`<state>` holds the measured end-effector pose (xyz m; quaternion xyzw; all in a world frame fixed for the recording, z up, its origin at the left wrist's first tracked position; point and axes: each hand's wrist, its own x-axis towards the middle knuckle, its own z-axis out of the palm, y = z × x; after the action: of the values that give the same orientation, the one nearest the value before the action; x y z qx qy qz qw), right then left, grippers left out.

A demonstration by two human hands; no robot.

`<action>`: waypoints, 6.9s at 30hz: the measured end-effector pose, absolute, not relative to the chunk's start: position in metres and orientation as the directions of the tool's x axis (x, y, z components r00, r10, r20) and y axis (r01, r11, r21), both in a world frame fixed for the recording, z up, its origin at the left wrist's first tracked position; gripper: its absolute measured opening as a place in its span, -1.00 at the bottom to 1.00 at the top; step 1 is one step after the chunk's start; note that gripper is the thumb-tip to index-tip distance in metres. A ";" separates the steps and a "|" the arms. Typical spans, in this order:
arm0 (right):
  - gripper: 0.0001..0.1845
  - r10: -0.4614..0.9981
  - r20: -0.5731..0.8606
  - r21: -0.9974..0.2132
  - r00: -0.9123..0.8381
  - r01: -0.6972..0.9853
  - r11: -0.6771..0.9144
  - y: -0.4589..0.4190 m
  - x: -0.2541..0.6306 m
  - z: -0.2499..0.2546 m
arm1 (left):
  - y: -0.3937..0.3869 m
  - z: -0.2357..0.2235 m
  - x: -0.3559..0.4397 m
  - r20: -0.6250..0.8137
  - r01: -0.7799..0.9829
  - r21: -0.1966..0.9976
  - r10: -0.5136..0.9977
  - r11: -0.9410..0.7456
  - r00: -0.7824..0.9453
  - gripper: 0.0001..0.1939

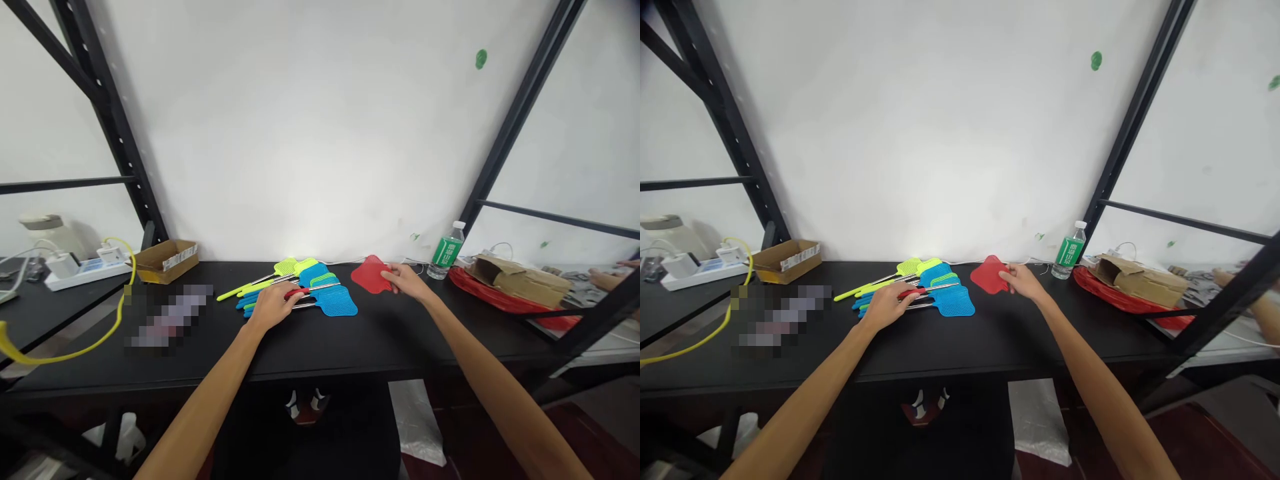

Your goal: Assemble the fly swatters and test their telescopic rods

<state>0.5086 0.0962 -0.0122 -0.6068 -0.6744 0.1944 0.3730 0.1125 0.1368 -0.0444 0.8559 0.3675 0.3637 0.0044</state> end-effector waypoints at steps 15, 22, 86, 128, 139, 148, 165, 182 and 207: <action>-0.70 0.861 0.285 -0.187 0.421 0.906 -0.381 0.056 0.541 -0.036 | 0.144 -0.048 0.112 0.628 0.629 0.255 0.620 -0.735 0.470 -0.62; -0.68 0.733 0.357 -0.609 0.579 0.740 -0.287 0.055 0.557 -0.017 | 0.140 -0.048 0.114 0.621 0.623 0.256 0.620 -0.739 0.481 -0.62; -0.57 0.911 0.041 -0.869 0.410 -0.435 0.235 0.139 0.399 -0.056 | 0.141 -0.041 0.106 0.583 0.605 0.385 0.692 -0.697 0.426 -0.59; -0.76 0.802 0.386 -0.898 0.455 0.385 0.213 0.133 0.401 -0.062 | 0.139 -0.029 0.086 0.622 0.797 0.229 0.714 -0.558 0.321 -0.66; -0.74 0.824 0.421 -0.749 0.380 0.658 0.079 0.128 0.396 -0.062 | 0.137 -0.029 0.095 0.578 0.721 0.155 0.654 -0.676 0.488 -0.62; -0.83 0.807 0.492 -0.630 0.326 0.773 0.072 0.128 0.392 -0.061 | 0.076 -0.032 0.117 0.385 0.469 0.075 0.460 -0.880 0.800 -0.73; -0.79 0.851 0.472 -0.545 0.230 0.835 0.076 0.113 0.385 -0.041 | 0.151 -0.025 0.066 0.388 0.820 0.074 0.774 -0.568 0.501 -0.43; -0.09 0.994 0.058 -0.386 0.091 0.920 -0.062 0.057 0.351 -0.063 | 0.077 -0.045 0.102 0.126 0.984 0.038 0.978 -0.174 0.168 -0.18; -0.18 0.980 0.051 -0.368 0.194 0.916 -0.162 0.130 0.392 -0.063 | 0.074 -0.057 0.121 0.043 0.893 0.187 0.911 -0.410 0.409 -0.19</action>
<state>0.3917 0.1299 -0.0631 -0.7556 -0.6272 0.0995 0.1608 0.1211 0.0736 -0.0567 0.8367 0.5390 0.0693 0.0673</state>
